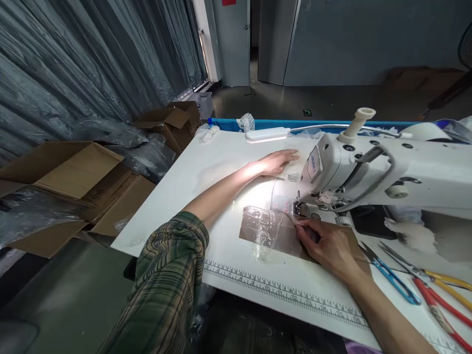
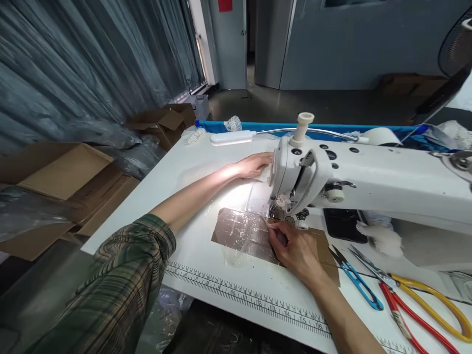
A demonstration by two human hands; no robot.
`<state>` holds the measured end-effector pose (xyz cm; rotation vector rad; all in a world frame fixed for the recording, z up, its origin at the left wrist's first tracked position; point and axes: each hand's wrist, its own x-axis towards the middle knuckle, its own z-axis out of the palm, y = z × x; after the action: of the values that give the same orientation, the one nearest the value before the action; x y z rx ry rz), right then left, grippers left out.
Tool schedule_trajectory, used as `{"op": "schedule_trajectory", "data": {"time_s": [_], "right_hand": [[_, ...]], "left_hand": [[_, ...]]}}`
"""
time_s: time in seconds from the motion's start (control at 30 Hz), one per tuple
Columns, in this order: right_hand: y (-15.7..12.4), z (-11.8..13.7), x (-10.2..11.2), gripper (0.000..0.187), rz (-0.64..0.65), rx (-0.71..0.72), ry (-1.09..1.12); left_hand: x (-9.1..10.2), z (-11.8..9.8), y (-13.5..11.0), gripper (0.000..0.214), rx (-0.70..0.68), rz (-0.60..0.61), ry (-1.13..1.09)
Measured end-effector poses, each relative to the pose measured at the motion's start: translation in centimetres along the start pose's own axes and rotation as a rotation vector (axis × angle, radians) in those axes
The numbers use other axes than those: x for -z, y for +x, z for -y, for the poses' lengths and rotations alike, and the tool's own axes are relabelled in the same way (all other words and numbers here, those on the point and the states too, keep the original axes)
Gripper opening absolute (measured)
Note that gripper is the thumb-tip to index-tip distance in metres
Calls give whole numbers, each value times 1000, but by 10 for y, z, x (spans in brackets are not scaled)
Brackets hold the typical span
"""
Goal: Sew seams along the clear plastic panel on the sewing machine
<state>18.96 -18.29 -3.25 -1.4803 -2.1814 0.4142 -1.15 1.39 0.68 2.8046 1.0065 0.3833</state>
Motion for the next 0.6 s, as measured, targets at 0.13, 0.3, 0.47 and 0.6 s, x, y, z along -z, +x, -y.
{"op": "schedule_trajectory", "data": {"time_s": [0.13, 0.3, 0.47, 0.6], "right_hand": [[-6, 1, 1, 35, -17, 74, -90], [-13, 8, -4, 51, -118, 89, -217], [-13, 21, -16, 45, -75, 324, -119], [-9, 35, -22, 39, 2, 473, -108]], "left_hand": [[40, 10, -52, 40, 163, -104, -46], [94, -5, -158, 42, 389, -192, 11], [83, -40, -224, 60, 533, 5, 27], [51, -42, -231, 65, 597, 22, 81]]}}
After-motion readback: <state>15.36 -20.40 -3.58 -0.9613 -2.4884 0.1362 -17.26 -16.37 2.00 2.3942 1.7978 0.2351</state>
